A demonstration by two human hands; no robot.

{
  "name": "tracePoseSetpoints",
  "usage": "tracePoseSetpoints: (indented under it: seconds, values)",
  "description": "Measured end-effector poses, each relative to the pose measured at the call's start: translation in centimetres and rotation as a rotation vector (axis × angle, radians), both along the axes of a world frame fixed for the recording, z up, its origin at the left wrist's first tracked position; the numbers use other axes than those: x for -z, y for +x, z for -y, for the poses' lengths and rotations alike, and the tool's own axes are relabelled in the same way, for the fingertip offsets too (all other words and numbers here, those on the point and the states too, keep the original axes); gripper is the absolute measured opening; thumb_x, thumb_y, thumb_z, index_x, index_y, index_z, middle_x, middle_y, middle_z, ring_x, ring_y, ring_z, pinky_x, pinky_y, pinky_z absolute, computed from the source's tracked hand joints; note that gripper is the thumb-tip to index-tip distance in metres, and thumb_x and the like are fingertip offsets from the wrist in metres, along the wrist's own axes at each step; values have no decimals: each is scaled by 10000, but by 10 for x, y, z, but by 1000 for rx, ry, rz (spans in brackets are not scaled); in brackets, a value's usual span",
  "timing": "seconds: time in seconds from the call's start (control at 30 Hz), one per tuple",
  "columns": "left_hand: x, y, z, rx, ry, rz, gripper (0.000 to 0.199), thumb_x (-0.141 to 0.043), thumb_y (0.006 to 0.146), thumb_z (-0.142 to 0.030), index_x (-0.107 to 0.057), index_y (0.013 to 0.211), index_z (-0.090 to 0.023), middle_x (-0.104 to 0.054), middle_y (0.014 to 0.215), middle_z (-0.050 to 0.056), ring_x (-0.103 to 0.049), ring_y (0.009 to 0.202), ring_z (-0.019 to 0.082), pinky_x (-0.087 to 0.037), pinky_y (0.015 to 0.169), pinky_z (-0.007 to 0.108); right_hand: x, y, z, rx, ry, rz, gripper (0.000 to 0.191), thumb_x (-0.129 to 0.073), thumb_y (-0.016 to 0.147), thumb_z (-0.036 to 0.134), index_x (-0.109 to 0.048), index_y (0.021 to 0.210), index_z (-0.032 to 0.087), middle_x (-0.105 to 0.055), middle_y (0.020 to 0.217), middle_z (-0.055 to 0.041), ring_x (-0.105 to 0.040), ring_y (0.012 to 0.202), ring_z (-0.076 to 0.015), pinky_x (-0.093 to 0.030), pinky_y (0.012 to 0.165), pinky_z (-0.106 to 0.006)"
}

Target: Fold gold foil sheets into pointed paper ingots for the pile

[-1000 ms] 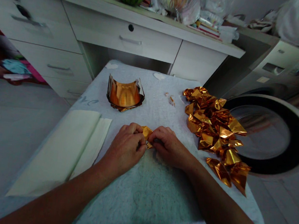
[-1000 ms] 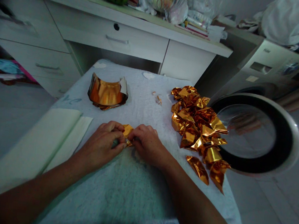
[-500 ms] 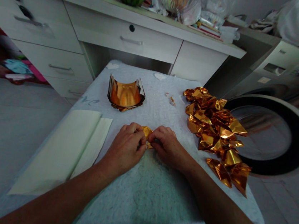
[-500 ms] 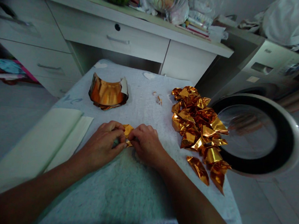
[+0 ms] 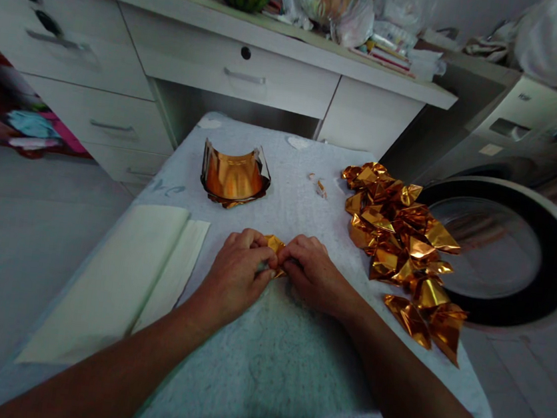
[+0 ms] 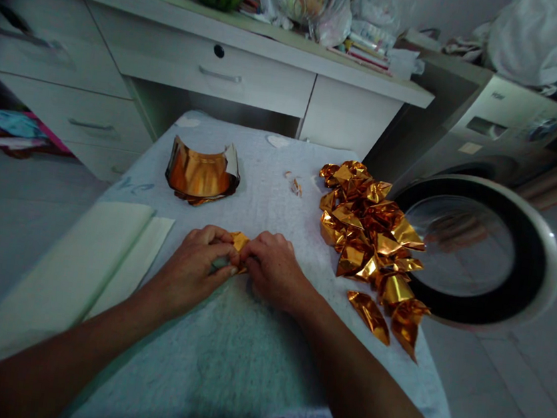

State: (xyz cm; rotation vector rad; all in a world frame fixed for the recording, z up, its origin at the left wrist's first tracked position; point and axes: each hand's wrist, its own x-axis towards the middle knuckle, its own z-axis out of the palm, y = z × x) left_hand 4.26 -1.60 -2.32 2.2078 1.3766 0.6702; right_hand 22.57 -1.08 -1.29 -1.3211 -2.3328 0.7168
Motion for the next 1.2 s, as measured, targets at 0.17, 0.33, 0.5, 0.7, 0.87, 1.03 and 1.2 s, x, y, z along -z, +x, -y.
tracePoseSetpoints:
  seconds: [0.17,0.33,0.5,0.7,0.87,1.03,1.2]
  values:
    - [1,0,0,-10,-27,4,97,-642,777,-135,-678,785,-224,-560,1034,41,-499,1013,243,-448,909,444,1,-3,2,28,16,24,100,-571,875,147,-644,894,212,-567,930,-38,-466,917,-207,-337,830,-350]
    - [1,-3,0,15,-36,20,120,-628,766,-112,-662,808,-219,-549,1051,45,-494,1030,245,-448,930,440,1,-7,4,62,45,50,113,-545,866,142,-635,886,206,-564,911,-39,-461,897,-210,-333,814,-353]
    - [2,-6,-1,34,-40,22,140,-604,770,-105,-650,839,-218,-544,1081,46,-488,1047,245,-454,935,435,2,-11,5,95,53,88,55,-571,861,199,-620,885,203,-554,904,-40,-452,895,-216,-326,807,-358]
    - [2,-7,0,45,-57,26,160,-600,771,-101,-660,858,-221,-542,1082,51,-483,1065,252,-449,955,442,3,-13,6,104,49,117,48,-614,848,237,-608,887,209,-549,923,-38,-443,904,-218,-317,805,-356]
    - [2,-8,-1,52,-70,11,202,-595,752,-76,-661,872,-224,-535,1097,48,-476,1075,248,-442,964,441,-4,-9,7,73,-7,134,110,-589,851,159,-616,947,204,-548,979,-46,-441,937,-219,-325,841,-358]
    - [3,-7,-2,52,-74,1,220,-593,748,-66,-662,886,-222,-529,1110,50,-469,1086,248,-429,974,440,-9,-6,7,46,-61,137,179,-555,858,112,-620,994,208,-537,1026,-55,-440,967,-218,-336,872,-362]
    - [3,-7,-3,47,-86,-3,223,-592,735,-58,-667,867,-221,-533,1101,54,-471,1080,255,-430,965,440,-10,-5,8,28,-56,141,226,-508,844,75,-619,996,201,-536,1021,-61,-437,956,-218,-346,866,-366]
